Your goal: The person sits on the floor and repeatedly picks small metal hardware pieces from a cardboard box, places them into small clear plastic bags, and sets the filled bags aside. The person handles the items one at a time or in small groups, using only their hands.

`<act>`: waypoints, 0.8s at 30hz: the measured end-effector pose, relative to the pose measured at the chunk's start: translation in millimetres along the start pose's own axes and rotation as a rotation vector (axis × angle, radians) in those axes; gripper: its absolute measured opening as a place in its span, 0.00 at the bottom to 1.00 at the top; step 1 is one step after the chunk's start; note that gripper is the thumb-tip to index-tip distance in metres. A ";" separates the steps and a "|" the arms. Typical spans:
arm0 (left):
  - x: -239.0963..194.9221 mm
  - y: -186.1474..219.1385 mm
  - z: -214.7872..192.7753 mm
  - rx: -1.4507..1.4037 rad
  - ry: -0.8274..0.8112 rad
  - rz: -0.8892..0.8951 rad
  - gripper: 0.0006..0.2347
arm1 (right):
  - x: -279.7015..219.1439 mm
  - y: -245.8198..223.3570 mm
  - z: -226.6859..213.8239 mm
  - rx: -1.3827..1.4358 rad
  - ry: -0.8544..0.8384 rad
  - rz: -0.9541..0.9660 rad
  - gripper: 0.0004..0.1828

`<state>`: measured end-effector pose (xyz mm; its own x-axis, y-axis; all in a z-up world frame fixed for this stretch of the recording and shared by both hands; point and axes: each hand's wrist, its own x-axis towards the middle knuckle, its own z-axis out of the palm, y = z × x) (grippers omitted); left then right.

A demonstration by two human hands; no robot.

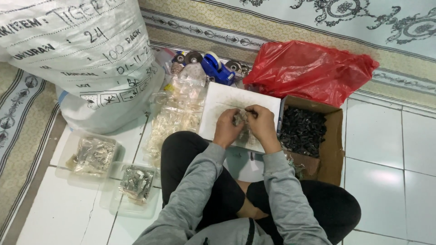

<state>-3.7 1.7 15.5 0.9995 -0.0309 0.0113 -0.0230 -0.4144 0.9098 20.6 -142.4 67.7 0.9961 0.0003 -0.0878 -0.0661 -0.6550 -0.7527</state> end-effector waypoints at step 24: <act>-0.5 -19.4 7.7 0.101 0.064 0.088 0.19 | 11.7 21.6 6.6 0.260 -0.017 0.130 0.12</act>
<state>-3.9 2.8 -5.4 0.9929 -0.0143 0.1181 -0.1092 -0.5017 0.8581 30.5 -151.5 46.1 0.9774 -0.0563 -0.2036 -0.2076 -0.4346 -0.8764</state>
